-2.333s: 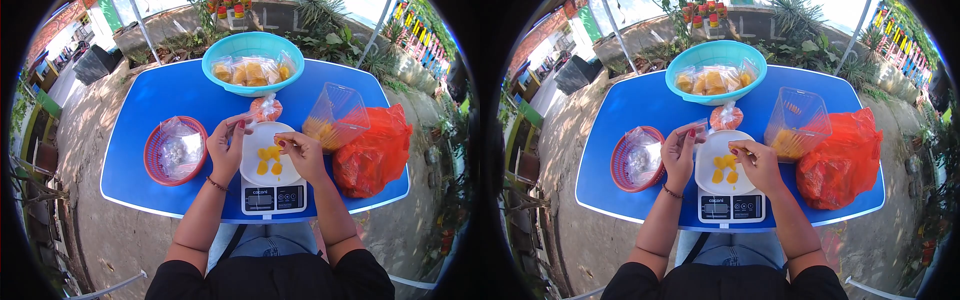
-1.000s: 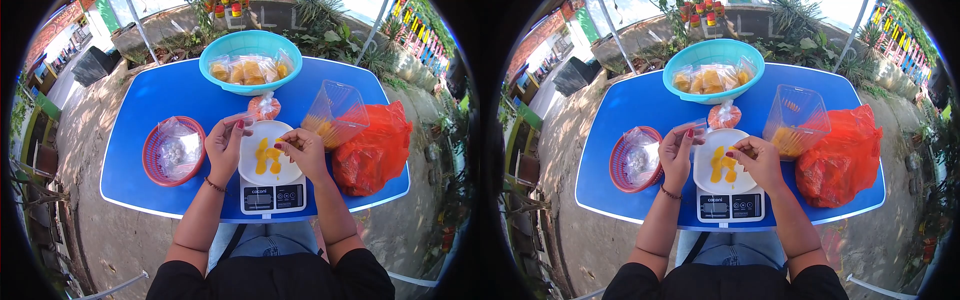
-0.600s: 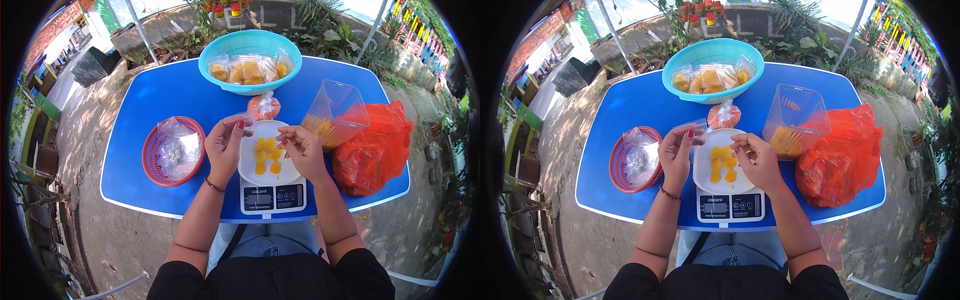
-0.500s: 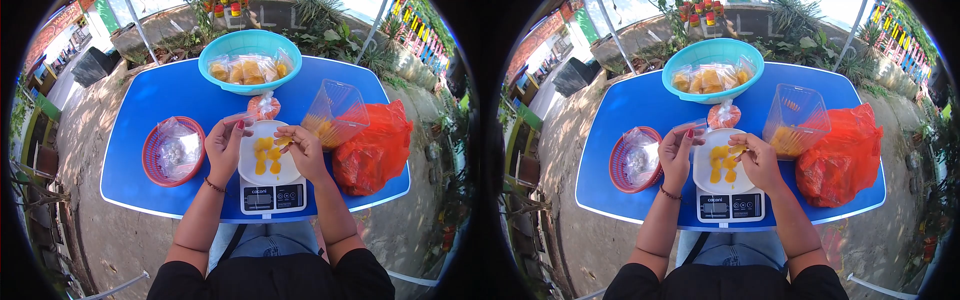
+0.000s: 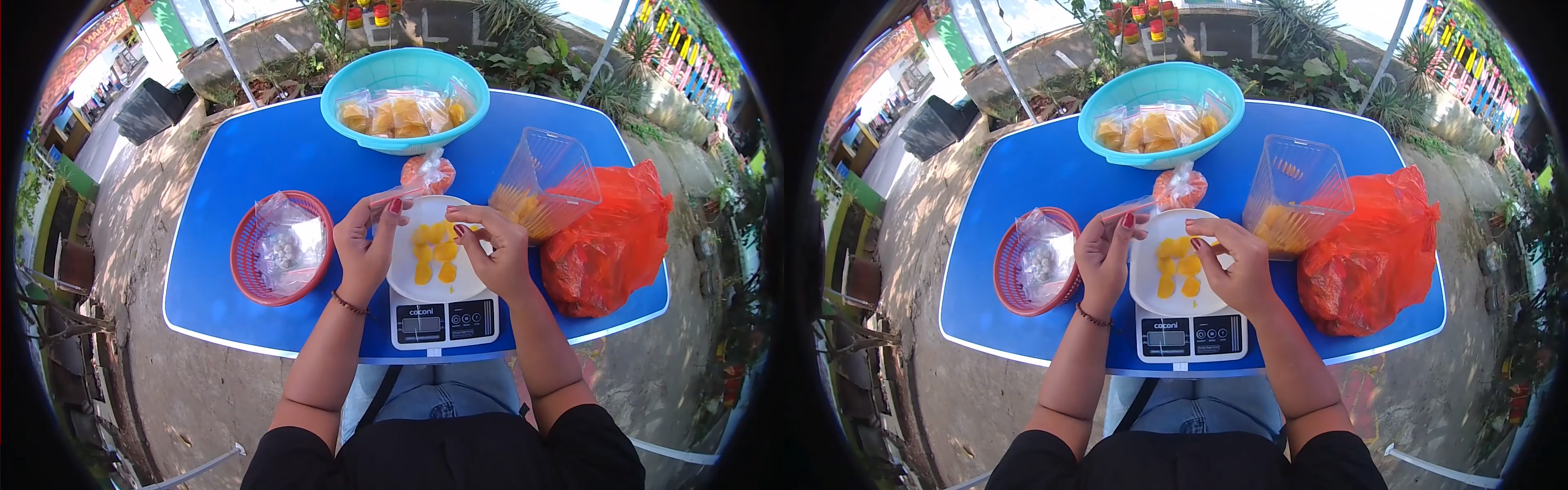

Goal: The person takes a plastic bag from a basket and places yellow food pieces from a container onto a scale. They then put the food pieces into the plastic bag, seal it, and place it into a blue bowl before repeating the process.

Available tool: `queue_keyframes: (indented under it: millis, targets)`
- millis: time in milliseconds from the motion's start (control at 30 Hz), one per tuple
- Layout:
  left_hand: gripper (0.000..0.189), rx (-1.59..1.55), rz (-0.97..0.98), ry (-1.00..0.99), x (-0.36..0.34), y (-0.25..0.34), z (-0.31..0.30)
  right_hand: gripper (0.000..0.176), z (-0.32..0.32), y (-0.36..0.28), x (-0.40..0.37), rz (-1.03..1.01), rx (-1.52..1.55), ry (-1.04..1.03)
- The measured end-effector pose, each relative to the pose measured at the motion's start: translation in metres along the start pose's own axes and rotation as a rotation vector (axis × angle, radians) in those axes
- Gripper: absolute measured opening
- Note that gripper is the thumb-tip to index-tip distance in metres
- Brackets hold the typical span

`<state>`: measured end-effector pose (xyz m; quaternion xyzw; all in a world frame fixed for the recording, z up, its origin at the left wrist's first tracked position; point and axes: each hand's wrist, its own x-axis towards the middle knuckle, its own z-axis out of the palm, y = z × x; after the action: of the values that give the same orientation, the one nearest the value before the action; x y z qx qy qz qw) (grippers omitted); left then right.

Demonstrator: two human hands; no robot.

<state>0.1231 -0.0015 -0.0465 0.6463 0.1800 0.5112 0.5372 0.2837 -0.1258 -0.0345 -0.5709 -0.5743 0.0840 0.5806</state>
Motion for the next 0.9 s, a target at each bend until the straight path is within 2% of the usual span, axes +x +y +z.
queue_keyframes:
  millis: [100,200,333,433,533,600,667,700,767,867,900]
  targets:
    - [0.015,0.476,0.302,-0.051,0.004,0.008,-0.001,0.024,-0.005,-0.005,0.003,-0.104,-0.058,0.058]
    - [0.025,0.539,0.412,-0.091,0.006,0.017,0.016,0.021,-0.016,-0.024,0.011,-0.215,-0.169,0.064]
    - [0.024,0.631,0.595,-0.195,0.013,0.052,0.041,0.019,-0.04,-0.066,0.02,-0.33,-0.315,0.08]
    - [0.023,0.62,0.69,-0.187,0.035,0.068,0.072,0.013,-0.072,-0.081,0.04,-0.291,-0.428,0.152]
    - [0.019,0.618,0.746,-0.161,0.063,0.068,0.107,0.013,-0.107,-0.067,0.073,-0.014,-0.64,0.064]
    - [0.014,0.572,0.701,-0.191,0.079,0.058,0.132,0.016,-0.132,-0.034,0.096,0.123,-0.85,-0.18]
    - [0.013,0.546,0.687,-0.249,0.086,0.056,0.15,0.014,-0.137,-0.028,0.114,0.333,-0.889,-0.514]
    - [0.013,0.563,0.59,-0.265,0.085,0.057,0.158,0.013,-0.136,-0.023,0.116,0.344,-0.895,-0.511]
    - [0.014,0.609,0.616,-0.226,0.089,0.047,0.165,0.01,-0.131,-0.008,0.116,0.368,-0.901,-0.509]
    - [0.015,0.683,0.584,-0.223,0.088,0.041,0.165,0.025,-0.129,-0.003,0.122,0.322,-1.005,-0.751]
    - [0.015,0.706,0.563,-0.231,0.087,0.04,0.165,0.025,-0.122,-0.001,0.127,0.351,-1.012,-0.9]
